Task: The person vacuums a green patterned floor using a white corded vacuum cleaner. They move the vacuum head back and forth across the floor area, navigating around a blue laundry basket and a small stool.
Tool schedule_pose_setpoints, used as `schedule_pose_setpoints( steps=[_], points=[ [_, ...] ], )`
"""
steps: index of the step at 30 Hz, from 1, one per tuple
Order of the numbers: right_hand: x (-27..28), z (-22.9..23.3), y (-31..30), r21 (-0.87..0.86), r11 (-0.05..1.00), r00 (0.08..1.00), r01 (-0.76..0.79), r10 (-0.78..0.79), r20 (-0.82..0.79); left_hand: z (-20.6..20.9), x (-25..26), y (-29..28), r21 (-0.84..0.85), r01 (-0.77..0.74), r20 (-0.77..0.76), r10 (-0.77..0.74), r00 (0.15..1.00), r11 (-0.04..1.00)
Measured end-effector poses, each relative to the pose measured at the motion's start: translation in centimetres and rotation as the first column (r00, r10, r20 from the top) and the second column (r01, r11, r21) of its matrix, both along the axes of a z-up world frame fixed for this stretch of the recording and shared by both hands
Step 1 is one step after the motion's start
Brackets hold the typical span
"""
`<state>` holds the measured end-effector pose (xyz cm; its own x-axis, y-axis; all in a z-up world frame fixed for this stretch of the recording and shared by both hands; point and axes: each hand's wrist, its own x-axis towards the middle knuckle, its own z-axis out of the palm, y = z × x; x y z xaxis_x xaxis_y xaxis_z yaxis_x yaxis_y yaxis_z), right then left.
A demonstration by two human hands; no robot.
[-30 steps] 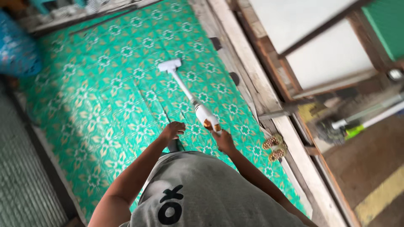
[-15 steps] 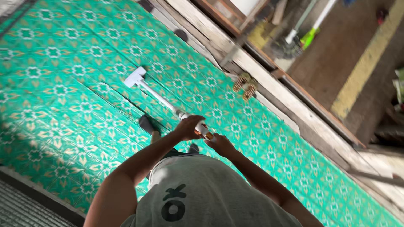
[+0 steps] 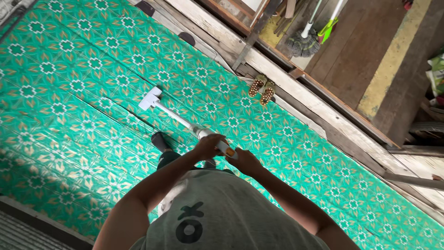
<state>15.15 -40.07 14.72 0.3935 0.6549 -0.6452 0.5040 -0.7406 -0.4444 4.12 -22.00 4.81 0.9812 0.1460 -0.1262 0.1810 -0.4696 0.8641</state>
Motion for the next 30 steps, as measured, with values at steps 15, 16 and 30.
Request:
schedule_pose_setpoints(
  steps=[15,16,30],
  points=[
    [-4.3,-1.1,32.0,0.079,0.997,0.986,-0.018,0.031,-0.163,1.2,-7.4,28.0,-0.145,-0.454,0.107,0.470,0.876,0.879],
    [-4.7,-1.3,34.0,0.106,0.994,0.973,0.014,0.011,-0.230,0.8,-7.9,29.9,-0.148,-0.490,0.030,0.499,0.866,0.859],
    [-5.5,-2.3,32.0,0.077,0.991,0.926,0.113,-0.077,-0.369,-3.4,-8.5,30.9,0.057,-0.378,0.137,0.368,0.920,0.924]
  ],
)
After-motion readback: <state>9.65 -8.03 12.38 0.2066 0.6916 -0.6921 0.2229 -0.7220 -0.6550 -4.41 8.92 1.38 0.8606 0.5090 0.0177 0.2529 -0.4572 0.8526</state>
